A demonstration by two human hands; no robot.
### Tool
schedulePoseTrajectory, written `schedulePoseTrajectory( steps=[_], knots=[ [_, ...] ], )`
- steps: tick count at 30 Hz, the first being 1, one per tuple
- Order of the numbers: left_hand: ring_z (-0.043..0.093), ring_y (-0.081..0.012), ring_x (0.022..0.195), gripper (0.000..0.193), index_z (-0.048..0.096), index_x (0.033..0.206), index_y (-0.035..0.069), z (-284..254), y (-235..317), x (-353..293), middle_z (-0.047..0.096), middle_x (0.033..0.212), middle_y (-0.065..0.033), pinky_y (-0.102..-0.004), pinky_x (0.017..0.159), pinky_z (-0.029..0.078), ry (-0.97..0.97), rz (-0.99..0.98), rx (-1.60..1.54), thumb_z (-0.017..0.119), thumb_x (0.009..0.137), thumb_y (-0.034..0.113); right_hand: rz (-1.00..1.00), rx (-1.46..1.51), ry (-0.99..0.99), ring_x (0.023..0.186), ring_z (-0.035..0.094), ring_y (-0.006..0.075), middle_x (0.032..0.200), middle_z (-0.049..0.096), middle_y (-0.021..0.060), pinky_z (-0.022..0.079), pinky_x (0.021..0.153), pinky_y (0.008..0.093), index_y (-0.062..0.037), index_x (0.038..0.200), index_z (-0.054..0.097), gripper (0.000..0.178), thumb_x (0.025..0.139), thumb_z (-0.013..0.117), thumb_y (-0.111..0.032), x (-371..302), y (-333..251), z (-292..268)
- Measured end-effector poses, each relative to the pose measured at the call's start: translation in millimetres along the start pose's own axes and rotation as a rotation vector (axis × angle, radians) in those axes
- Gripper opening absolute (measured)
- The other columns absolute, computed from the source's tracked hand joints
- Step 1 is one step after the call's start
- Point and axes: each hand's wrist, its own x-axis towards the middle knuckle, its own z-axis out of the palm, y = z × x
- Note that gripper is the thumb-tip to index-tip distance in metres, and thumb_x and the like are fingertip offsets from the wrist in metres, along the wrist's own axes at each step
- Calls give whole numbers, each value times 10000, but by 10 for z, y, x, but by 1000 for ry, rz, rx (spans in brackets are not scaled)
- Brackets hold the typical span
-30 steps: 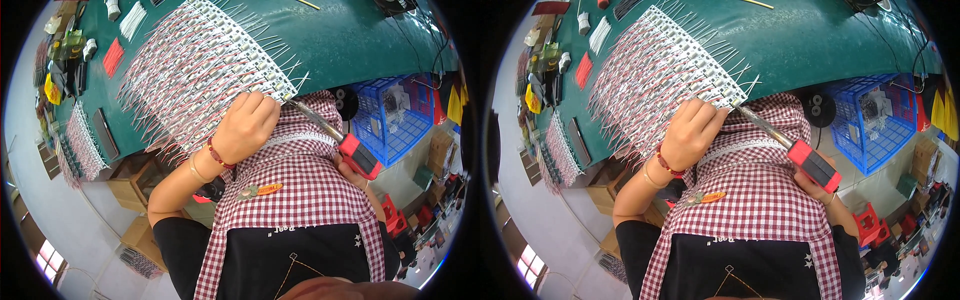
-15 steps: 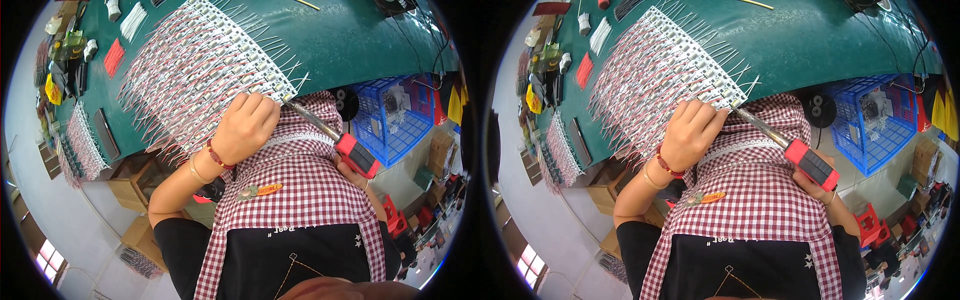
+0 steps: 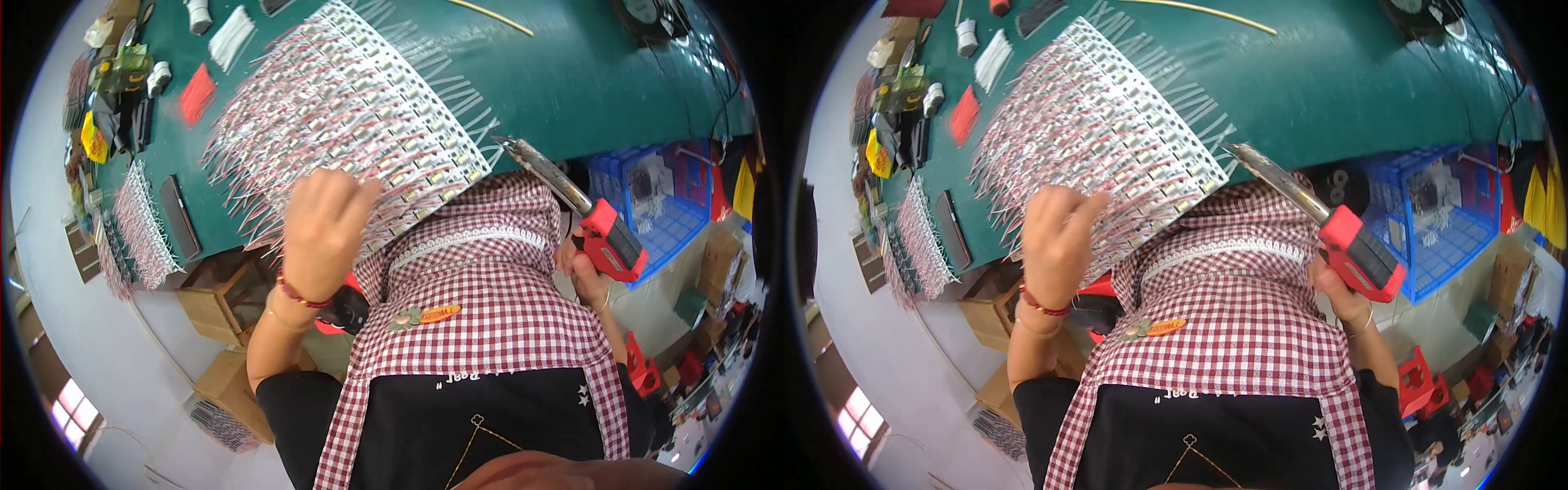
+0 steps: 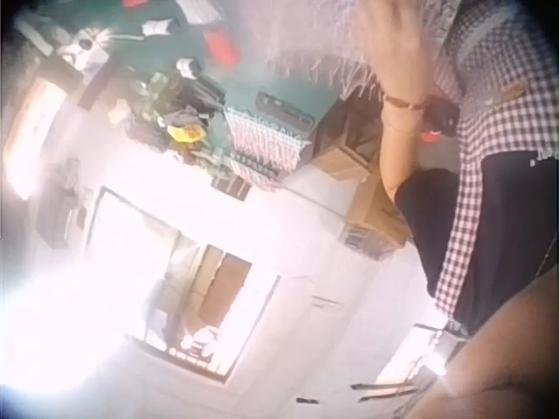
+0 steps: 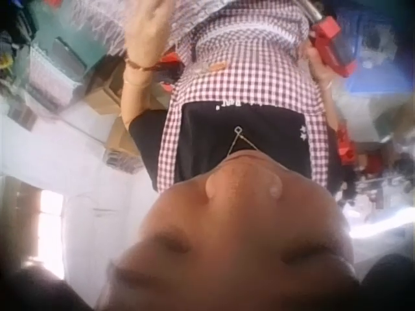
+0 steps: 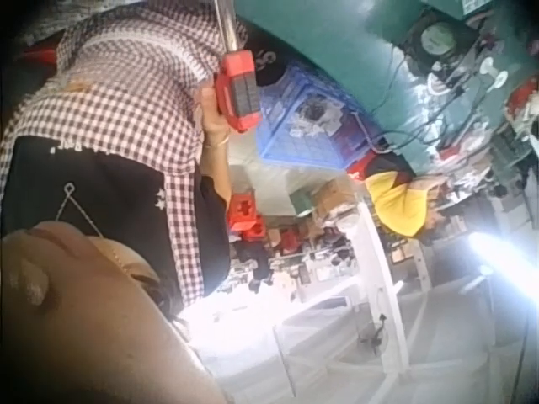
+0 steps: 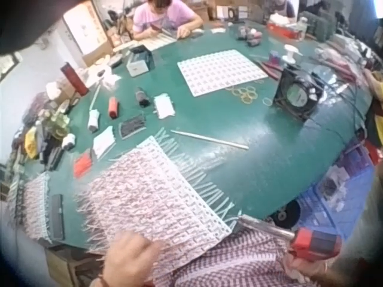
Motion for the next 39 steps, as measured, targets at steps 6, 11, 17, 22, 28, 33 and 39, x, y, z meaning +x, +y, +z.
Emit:
schedulePoseTrajectory(
  steps=[6,11,17,22,28,33,39],
  knots=[
    [524,-299,743,73,580,822,-3,-227,-822,120,542,767,-119,-373,655,435,322,-361,-66,626,774,-33,-80,177,52,463,402,106,599,434,20,380,445,261,6,1170,424,433,912,596,-295,441,-89,154],
    [564,-292,858,144,632,802,54,12,-1919,489,600,838,-98,-415,715,429,389,-438,98,689,792,186,-156,207,9,447,397,97,587,432,17,371,417,242,15,1216,421,449,920,573,-287,712,-216,235],
    [556,-279,966,159,693,731,105,230,-2425,855,621,914,-56,-465,769,413,234,-663,292,725,754,259,-211,211,-7,438,401,94,582,432,15,375,415,236,12,1238,431,448,928,561,-284,848,-316,248],
    [547,-257,959,144,698,736,103,265,-2481,871,612,905,-47,-440,767,392,242,-696,242,716,761,243,-198,245,15,435,403,86,594,440,15,373,408,226,-1,1192,442,381,941,545,-268,984,-401,271],
    [545,-268,932,142,665,719,96,169,-2360,811,599,894,-44,-434,751,395,303,-614,180,711,766,221,-166,263,-17,429,399,87,595,439,15,370,405,225,-7,1183,447,356,949,534,-261,1233,-508,330],
    [526,-261,957,135,653,743,108,-38,-2433,362,584,914,-47,-418,776,374,284,-702,245,718,750,226,-188,258,-21,427,397,88,595,440,18,375,411,228,-10,1187,446,357,953,527,-267,1288,-518,345],
    [523,-250,976,167,638,816,128,-46,-2484,-43,568,939,-41,-430,764,385,333,-726,293,746,721,213,-135,369,-16,423,401,90,596,448,27,388,416,238,-5,1151,443,308,960,505,-238,1432,-529,383]
  ],
)
